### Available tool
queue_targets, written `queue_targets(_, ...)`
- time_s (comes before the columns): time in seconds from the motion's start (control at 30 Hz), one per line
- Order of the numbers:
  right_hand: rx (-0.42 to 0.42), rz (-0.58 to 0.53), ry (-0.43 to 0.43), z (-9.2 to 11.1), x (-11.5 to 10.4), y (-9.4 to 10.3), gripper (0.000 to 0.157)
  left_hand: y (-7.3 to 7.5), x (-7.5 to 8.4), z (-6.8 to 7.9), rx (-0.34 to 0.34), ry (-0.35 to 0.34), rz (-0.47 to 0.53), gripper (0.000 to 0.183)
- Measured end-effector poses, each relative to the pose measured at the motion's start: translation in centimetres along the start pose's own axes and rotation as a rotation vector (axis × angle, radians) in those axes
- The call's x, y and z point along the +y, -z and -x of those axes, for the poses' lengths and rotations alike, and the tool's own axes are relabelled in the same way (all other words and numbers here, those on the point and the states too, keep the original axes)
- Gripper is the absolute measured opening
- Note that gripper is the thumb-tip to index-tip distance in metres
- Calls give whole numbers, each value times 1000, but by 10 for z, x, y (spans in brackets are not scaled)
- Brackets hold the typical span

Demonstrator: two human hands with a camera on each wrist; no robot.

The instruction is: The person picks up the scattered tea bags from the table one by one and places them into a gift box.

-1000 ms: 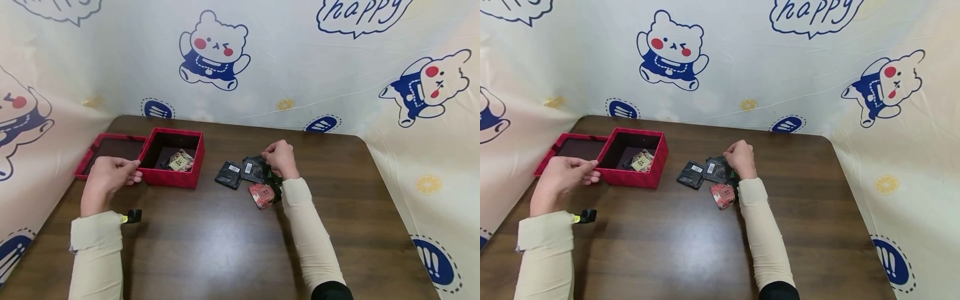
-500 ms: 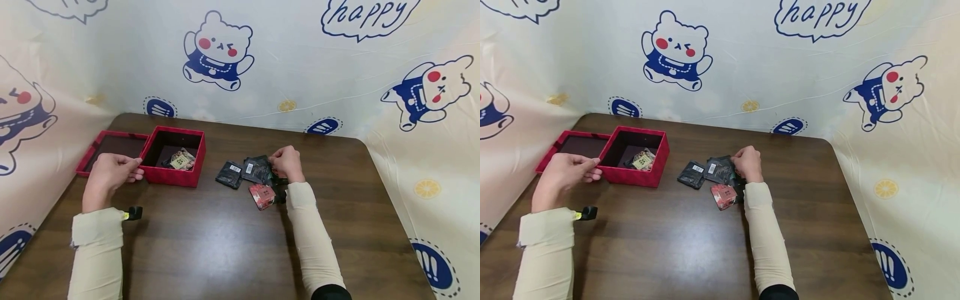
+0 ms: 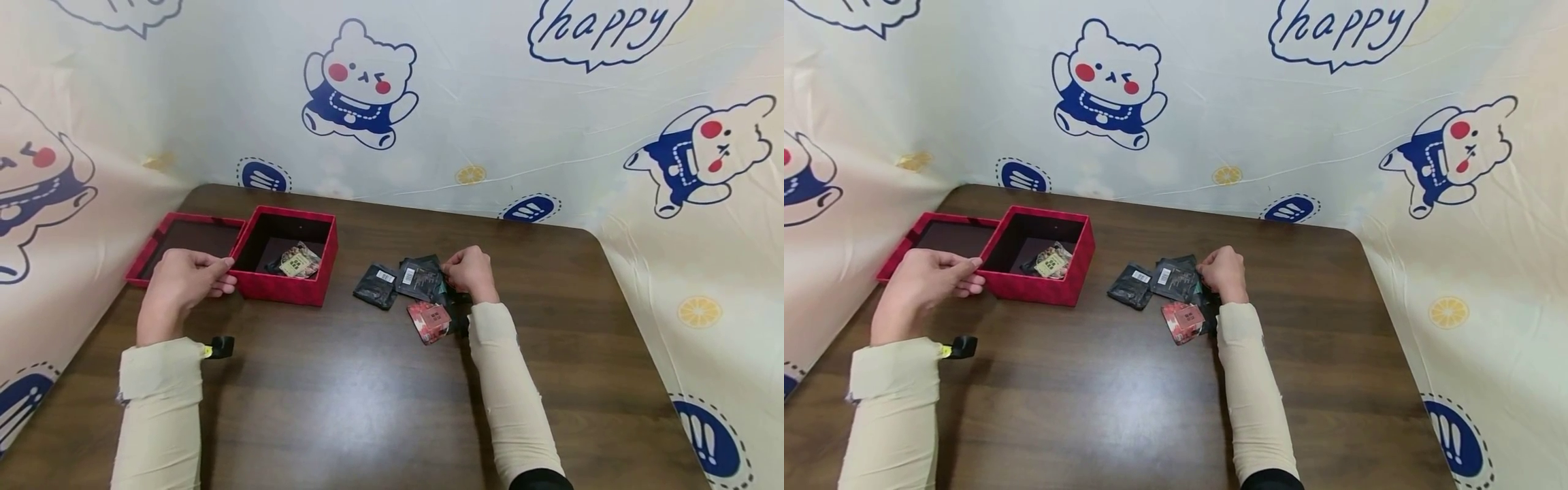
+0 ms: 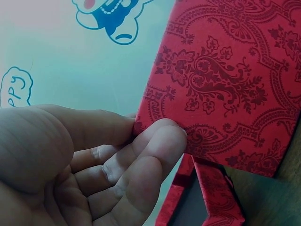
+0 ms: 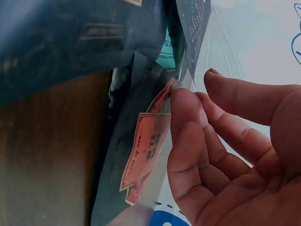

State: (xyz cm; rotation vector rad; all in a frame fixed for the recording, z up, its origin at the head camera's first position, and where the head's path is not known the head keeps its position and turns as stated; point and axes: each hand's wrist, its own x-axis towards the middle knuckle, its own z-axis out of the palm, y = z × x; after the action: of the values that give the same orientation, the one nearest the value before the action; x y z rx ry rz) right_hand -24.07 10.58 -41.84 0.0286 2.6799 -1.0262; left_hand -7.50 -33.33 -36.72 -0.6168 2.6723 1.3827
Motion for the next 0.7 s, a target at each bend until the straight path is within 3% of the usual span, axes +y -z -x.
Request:
queue_targets(0.3, 25, 12, 40, -3, 3, -4, 13, 1, 1, -2, -2, -11, -19, 41)
queue_targets(0.7, -35, -40, 51, -4, 5, -5, 12, 2, 0, -1, -4, -13, -24, 41)
